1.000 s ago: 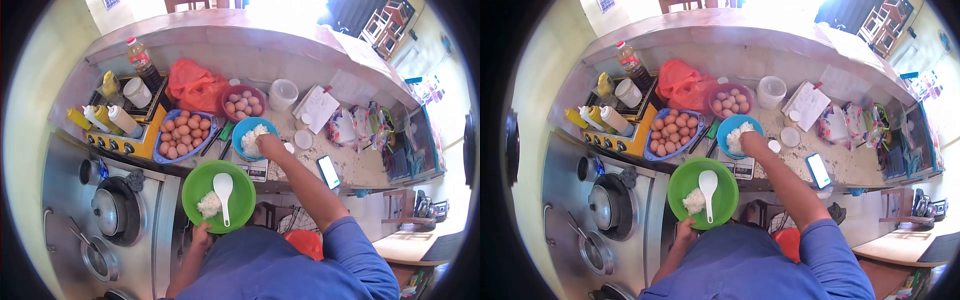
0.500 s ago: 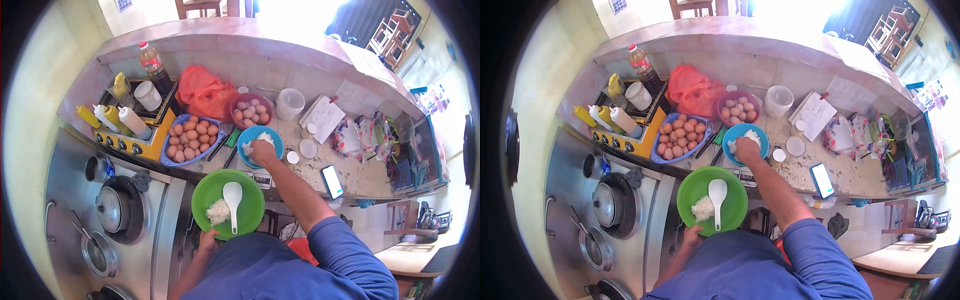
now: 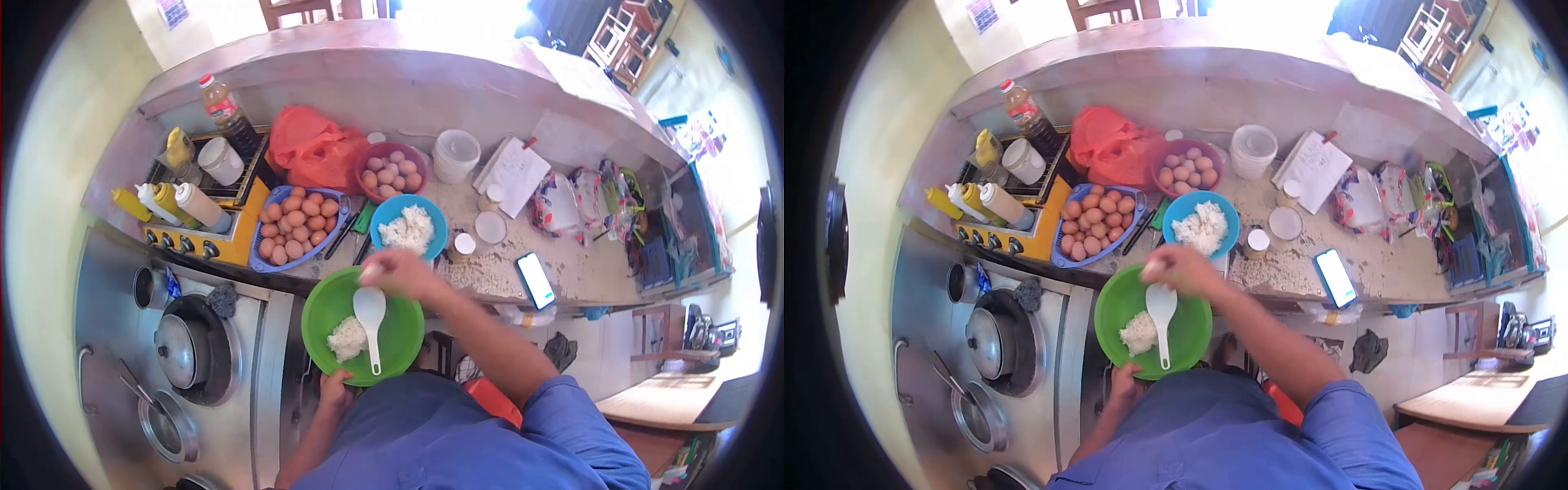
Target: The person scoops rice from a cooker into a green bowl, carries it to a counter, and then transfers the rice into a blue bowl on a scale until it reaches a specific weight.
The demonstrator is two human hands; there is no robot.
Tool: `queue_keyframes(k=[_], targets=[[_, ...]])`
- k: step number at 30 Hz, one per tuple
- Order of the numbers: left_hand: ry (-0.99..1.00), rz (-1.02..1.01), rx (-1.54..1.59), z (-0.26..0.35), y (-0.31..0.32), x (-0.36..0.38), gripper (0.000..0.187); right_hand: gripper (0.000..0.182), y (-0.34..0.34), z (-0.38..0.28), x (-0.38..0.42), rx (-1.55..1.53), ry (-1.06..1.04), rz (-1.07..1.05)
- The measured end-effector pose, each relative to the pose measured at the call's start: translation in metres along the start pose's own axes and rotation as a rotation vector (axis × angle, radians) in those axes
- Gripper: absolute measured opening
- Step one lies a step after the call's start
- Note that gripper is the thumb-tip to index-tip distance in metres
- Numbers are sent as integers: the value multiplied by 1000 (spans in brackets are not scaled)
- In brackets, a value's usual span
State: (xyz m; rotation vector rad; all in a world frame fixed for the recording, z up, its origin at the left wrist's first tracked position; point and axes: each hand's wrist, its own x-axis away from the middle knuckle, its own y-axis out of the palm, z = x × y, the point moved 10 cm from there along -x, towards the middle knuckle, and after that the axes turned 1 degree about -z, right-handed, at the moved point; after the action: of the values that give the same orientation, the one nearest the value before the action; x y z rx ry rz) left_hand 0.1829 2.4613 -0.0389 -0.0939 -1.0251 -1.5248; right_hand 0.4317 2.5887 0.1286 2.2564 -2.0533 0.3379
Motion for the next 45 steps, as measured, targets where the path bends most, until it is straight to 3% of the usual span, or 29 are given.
queue_keyframes(k=[1, 2, 3, 4, 6, 8, 12, 14, 18, 20, 24, 26, 30, 32, 37, 41, 45], targets=[[-15, 0, -17, -1, -6, 0, 56, 33, 42, 10, 9, 8, 17, -137], [-15, -7, -20, 0, -16, 1, 55, 35, 77, 14, 13, 221, -294, -149], [-16, -12, -22, 1, -24, 1, 55, 38, 105, 24, 25, 210, -161, -216], [-35, -12, -40, 1, -30, 5, 55, 37, 129, 27, 31, 199, -180, -248], [146, -29, -133, 27, -32, 17, 61, 37, 150, 30, 41, 171, -196, -274], [127, -23, -170, 39, -35, 34, 62, 38, 170, 33, 50, -24, -108, -380], [137, 18, -137, 50, -39, 48, 61, 38, 171, 39, 58, -203, 106, -405], [155, 30, -119, 51, -32, 51, 61, 34, 157, 23, 58, -42, -180, -236], [153, 33, -51, 45, -22, 43, 60, 31, 140, -13, 68, 241, -195, -151], [139, -7, -33, 46, -7, 42, 60, 32, 142, -32, 74, 481, -356, -86], [107, -126, -40, 52, 28, 47, 61, 31, 147, -29, 73, 639, -355, -175], [123, -132, -53, 56, 33, 49, 59, 30, 149, -23, 78, 754, -442, -97], [66, -185, -153, 47, 31, 40, 56, 30, 155, -29, 80, 791, -403, -162], [90, -189, -101, 49, 36, 41, 56, 30, 139, -54, 82, 618, -389, -32], [88, -132, 1, 43, 26, 33, 57, 27, 83, -67, 62, 570, -458, 120], [137, -104, 50, 49, 25, 40, 60, 21, -43, -43, 13, 536, -169, 360], [162, -54, 65, 50, 16, 44, 60, 22, -104, 26, -44, 769, -64, 351]])
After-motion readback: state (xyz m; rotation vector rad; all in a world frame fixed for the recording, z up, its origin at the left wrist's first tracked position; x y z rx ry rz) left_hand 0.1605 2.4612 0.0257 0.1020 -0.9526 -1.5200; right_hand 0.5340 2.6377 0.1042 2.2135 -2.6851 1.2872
